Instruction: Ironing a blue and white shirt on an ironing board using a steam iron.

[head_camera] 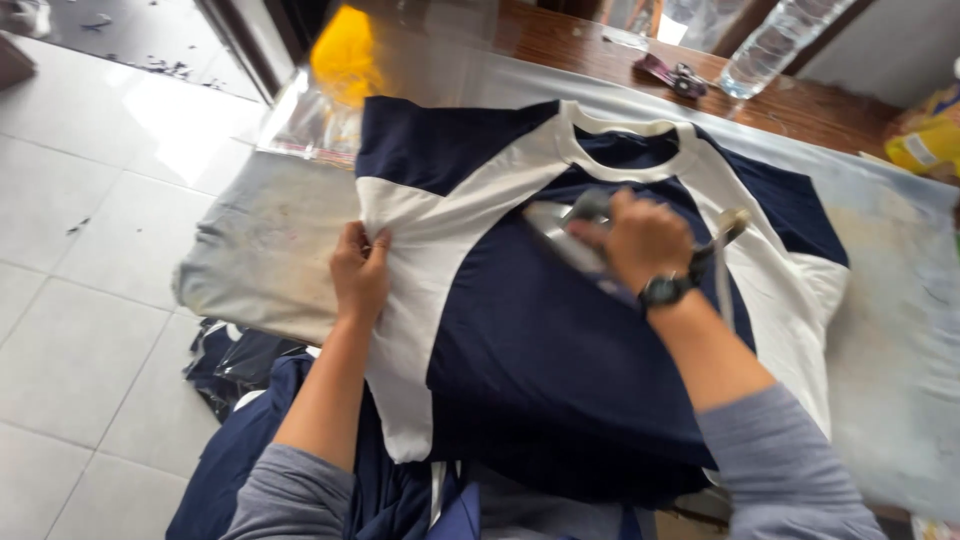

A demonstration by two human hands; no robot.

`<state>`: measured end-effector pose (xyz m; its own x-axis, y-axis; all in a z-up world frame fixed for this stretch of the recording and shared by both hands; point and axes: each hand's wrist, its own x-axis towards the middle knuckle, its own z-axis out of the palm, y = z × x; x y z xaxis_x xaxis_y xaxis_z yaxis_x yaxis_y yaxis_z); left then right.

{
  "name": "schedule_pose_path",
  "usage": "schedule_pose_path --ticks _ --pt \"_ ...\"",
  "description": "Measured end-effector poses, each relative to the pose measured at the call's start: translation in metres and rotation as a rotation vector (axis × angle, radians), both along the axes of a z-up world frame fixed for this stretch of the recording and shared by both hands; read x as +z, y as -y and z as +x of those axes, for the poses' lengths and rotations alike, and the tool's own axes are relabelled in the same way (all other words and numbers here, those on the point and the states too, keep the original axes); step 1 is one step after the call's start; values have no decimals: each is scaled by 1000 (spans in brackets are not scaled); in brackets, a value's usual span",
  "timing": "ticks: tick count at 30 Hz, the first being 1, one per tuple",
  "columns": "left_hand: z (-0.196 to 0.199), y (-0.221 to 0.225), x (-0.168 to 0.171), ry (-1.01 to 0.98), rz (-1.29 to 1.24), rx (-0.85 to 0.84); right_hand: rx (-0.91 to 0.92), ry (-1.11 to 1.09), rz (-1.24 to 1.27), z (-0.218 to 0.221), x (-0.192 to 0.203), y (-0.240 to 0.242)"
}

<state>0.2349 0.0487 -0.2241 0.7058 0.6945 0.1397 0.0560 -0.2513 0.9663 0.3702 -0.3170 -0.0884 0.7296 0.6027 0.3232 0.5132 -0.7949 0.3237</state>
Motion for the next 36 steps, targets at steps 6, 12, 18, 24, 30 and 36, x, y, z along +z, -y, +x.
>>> schedule_pose_path --ticks 6,12,18,24,30,36 --pt "1 6 10 -35 -33 3 -377 -225 129 63 24 -14" --pt "-4 10 19 24 -62 -42 -254 -605 38 -46 55 -25" --pt "-8 11 17 29 -52 -29 418 11 -13 -64 28 -35" --pt "-10 13 26 69 -27 2 -180 -41 152 71 -11 -66" --pt "-6 16 31 101 -44 7 -177 -451 190 9 36 -77" --pt "-5 18 33 253 -136 60 408 -141 18 -74 21 -78"
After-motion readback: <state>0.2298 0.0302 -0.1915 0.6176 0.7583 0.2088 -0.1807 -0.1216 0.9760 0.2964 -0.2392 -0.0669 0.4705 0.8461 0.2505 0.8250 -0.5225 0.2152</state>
